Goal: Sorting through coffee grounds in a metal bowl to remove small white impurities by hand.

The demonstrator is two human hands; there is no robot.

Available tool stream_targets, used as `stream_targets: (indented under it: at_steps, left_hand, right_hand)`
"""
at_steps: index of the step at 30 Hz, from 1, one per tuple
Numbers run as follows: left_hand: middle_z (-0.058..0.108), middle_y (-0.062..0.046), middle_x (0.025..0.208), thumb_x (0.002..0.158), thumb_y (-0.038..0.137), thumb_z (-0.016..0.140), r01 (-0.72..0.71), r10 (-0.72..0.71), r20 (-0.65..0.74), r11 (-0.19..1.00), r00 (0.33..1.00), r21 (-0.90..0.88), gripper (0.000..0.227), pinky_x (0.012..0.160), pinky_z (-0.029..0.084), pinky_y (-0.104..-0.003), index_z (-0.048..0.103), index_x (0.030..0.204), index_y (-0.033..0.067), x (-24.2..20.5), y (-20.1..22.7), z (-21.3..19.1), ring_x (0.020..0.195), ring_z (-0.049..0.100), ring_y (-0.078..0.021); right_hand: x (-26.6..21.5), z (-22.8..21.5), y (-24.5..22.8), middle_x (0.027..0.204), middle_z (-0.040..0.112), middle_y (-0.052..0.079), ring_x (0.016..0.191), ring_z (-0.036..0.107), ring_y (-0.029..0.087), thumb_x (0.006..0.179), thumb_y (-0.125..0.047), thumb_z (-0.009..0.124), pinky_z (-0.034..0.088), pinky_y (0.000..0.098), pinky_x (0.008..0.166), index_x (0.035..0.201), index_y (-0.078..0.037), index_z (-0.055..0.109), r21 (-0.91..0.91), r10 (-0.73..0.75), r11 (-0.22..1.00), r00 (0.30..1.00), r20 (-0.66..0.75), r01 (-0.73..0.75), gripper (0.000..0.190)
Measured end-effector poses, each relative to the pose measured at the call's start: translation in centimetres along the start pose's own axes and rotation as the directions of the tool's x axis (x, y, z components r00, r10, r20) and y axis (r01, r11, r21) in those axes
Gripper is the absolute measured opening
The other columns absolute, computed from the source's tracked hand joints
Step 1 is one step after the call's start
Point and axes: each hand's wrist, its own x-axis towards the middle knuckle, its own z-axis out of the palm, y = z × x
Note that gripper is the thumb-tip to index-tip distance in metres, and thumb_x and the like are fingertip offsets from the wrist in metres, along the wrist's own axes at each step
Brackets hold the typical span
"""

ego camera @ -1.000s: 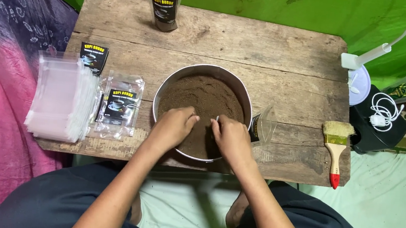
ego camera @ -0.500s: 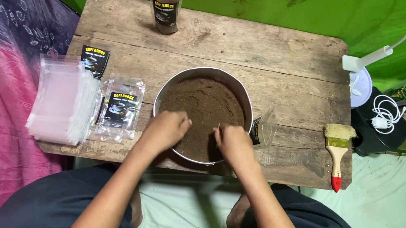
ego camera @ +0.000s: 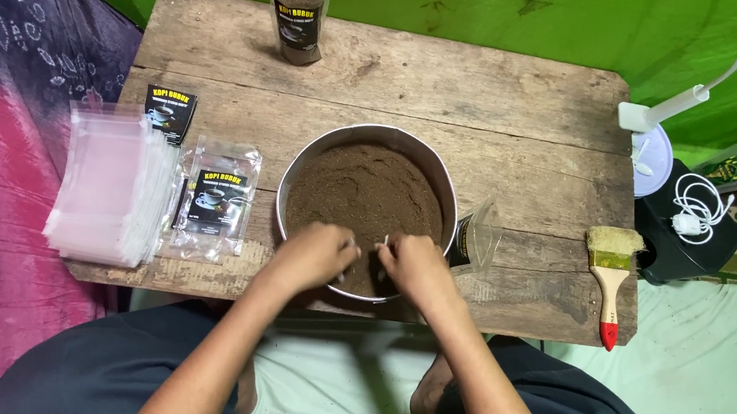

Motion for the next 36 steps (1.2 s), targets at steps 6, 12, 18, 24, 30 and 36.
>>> stream_targets:
  at_steps: [6, 12, 18, 24, 30, 36]
  left_hand:
    - [0.077, -0.022, 0.090, 0.099, 0.023, 0.057, -0.022, -0.007, -0.193, 0.989, 0.981, -0.147, 0.025, 0.083, 0.058, -0.053, 0.077, 0.101, 0.0078, -0.7, 2.3, -2.1, 0.096, 0.074, -0.0429]
    - [0.078, -0.023, 0.090, 0.097, 0.020, 0.058, 0.056, -0.041, -0.098, 0.987, 0.994, 0.153, 0.025, 0.085, 0.058, -0.052, 0.080, 0.100, 0.0063, 1.1, -1.8, -0.9, 0.094, 0.076, -0.0410]
    - [0.076, -0.024, 0.089, 0.098, 0.019, 0.058, -0.096, 0.065, -0.239, 0.988, 0.969, -0.120, 0.023, 0.082, 0.057, -0.054, 0.077, 0.102, 0.0053, 0.3, 0.4, -0.5, 0.093, 0.073, -0.0454]
    - [0.077, -0.023, 0.086, 0.097, 0.021, 0.056, 0.033, -0.019, -0.120, 0.993, 0.993, 0.114, 0.028, 0.084, 0.057, -0.055, 0.079, 0.093, 0.0058, 1.3, -1.4, -0.6, 0.094, 0.075, -0.0438]
    - [0.077, -0.024, 0.089, 0.097, 0.021, 0.059, -0.017, -0.008, -0.184, 0.991, 0.983, -0.131, 0.023, 0.081, 0.057, -0.055, 0.077, 0.103, 0.0070, 0.4, 0.8, 1.2, 0.095, 0.073, -0.0447]
    - [0.075, -0.021, 0.084, 0.097, 0.027, 0.058, 0.025, -0.015, -0.313, 0.999, 0.950, 0.028, 0.027, 0.081, 0.057, -0.054, 0.077, 0.095, 0.0085, 1.5, -0.4, -1.8, 0.090, 0.074, -0.0431]
  right_hand:
    - [0.3, -1.5, -0.7, 0.077, 0.073, 0.021, 0.084, 0.073, 0.043, 0.101, -0.029, 0.059, 0.058, 0.0541, 0.074, 0.096, -0.011, 0.073, 0.017, -0.246, 0.962, 0.893, -0.377, 0.273, 0.023]
    - [1.2, 0.5, 1.8, 0.077, 0.076, 0.014, 0.078, 0.076, 0.037, 0.098, -0.034, 0.059, 0.061, 0.0490, 0.074, 0.098, -0.014, 0.074, -0.232, -0.096, 0.972, 0.973, -0.208, 0.046, 0.025]
    - [1.0, -0.1, 0.3, 0.079, 0.072, 0.023, 0.086, 0.072, 0.048, 0.100, -0.036, 0.058, 0.057, 0.0583, 0.074, 0.093, -0.008, 0.069, 0.020, -0.146, 0.988, 0.959, -0.244, 0.156, 0.031]
    - [0.3, -0.8, 0.2, 0.083, 0.077, 0.023, 0.090, 0.075, 0.045, 0.098, -0.033, 0.059, 0.059, 0.0560, 0.080, 0.097, -0.008, 0.078, -0.009, -0.036, 0.999, 0.996, -0.078, 0.036, 0.032]
    - [-0.9, -2.0, -1.9, 0.089, 0.076, 0.025, 0.094, 0.072, 0.048, 0.097, -0.030, 0.062, 0.058, 0.0586, 0.080, 0.105, -0.009, 0.077, 0.188, -0.062, 0.978, 0.987, -0.146, 0.089, 0.027]
    - [-0.1, -2.0, -0.3, 0.087, 0.076, 0.022, 0.090, 0.073, 0.045, 0.100, -0.034, 0.061, 0.059, 0.0579, 0.079, 0.103, -0.012, 0.076, 0.080, -0.094, 0.990, 0.967, -0.235, 0.116, 0.028]
